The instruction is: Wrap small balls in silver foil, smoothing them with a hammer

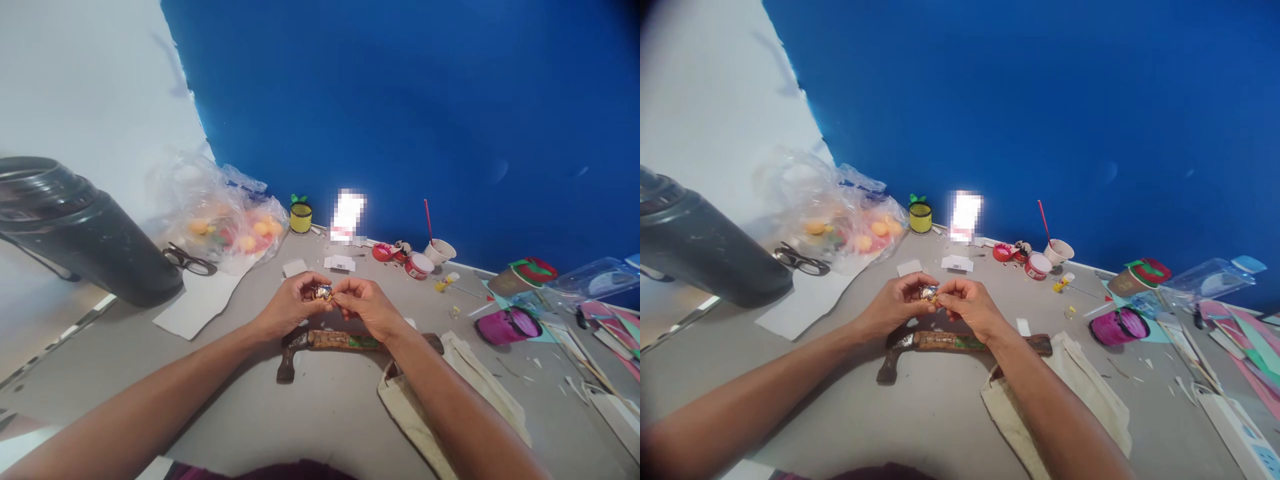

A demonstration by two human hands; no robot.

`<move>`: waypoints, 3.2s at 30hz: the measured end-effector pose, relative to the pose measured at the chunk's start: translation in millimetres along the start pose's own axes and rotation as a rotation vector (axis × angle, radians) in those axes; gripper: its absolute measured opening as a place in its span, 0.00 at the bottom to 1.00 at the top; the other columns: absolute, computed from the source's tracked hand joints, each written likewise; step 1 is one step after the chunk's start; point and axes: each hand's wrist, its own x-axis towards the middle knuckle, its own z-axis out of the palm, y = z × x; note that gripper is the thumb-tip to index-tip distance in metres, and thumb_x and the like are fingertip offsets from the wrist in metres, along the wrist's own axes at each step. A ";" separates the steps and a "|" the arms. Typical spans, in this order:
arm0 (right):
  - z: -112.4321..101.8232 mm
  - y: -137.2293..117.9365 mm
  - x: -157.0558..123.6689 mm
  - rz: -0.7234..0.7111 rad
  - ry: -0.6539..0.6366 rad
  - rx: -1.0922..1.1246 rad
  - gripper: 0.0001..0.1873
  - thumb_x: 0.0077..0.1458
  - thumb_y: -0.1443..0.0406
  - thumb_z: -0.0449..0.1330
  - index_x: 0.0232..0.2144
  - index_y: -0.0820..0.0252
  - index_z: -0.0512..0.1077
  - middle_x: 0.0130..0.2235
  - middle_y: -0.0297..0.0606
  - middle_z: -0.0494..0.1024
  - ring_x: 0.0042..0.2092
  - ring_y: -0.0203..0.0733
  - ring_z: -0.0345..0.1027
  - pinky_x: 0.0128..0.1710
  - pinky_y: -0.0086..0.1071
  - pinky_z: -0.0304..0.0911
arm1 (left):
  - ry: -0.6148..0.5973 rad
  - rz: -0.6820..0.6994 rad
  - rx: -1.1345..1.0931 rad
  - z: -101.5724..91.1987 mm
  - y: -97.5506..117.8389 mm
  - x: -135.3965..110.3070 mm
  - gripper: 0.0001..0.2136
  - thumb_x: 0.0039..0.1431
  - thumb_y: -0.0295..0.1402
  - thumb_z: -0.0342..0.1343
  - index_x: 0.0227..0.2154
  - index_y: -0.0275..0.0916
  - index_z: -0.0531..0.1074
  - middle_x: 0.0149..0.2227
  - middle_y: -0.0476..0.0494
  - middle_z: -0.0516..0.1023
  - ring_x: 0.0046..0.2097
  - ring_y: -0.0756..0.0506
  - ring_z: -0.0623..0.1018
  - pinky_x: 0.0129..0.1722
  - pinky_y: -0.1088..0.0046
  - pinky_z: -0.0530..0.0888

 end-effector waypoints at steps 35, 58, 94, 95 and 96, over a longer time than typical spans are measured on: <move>28.7 8.9 2.8 -0.091 0.207 0.069 0.20 0.38 0.54 0.72 0.27 0.63 0.74 0.22 0.28 0.69 0.22 0.32 0.61 0.13 0.24 0.63 | 0.386 0.240 0.318 17.1 -12.2 -9.5 0.16 0.51 0.39 0.65 0.41 0.39 0.76 0.36 0.46 0.80 0.36 0.44 0.77 0.39 0.67 0.73; 18.4 -0.3 -19.7 -0.077 -0.257 -1.254 0.30 0.35 0.50 0.76 0.41 0.53 0.77 0.41 0.36 0.81 0.41 0.46 0.71 0.33 0.30 0.51 | 0.352 0.081 -0.036 -18.3 24.8 2.6 0.17 0.52 0.40 0.60 0.43 0.37 0.75 0.22 0.54 0.70 0.26 0.50 0.68 0.28 0.73 0.66; -13.7 -17.3 -15.5 -1.030 0.585 -1.331 0.09 0.67 0.63 0.58 0.37 0.59 0.77 0.32 0.41 0.78 0.36 0.43 0.71 0.37 0.33 0.62 | 0.189 0.018 -0.051 -22.0 15.3 9.3 0.19 0.42 0.34 0.68 0.41 0.36 0.76 0.25 0.51 0.77 0.26 0.48 0.75 0.30 0.71 0.70; -16.2 -17.9 -14.8 -0.998 0.596 -1.284 0.08 0.66 0.63 0.59 0.38 0.59 0.77 0.34 0.42 0.78 0.38 0.44 0.71 0.39 0.34 0.63 | 0.194 0.028 -0.058 -24.2 14.8 10.5 0.20 0.42 0.33 0.67 0.41 0.37 0.76 0.26 0.50 0.78 0.26 0.48 0.75 0.30 0.71 0.70; -18.7 -19.0 -14.5 -0.950 0.600 -1.226 0.08 0.64 0.62 0.60 0.39 0.59 0.77 0.36 0.43 0.78 0.39 0.45 0.71 0.40 0.34 0.63 | 0.208 0.045 -0.065 -27.4 14.0 12.2 0.21 0.42 0.33 0.67 0.43 0.37 0.75 0.27 0.50 0.78 0.26 0.49 0.75 0.30 0.72 0.70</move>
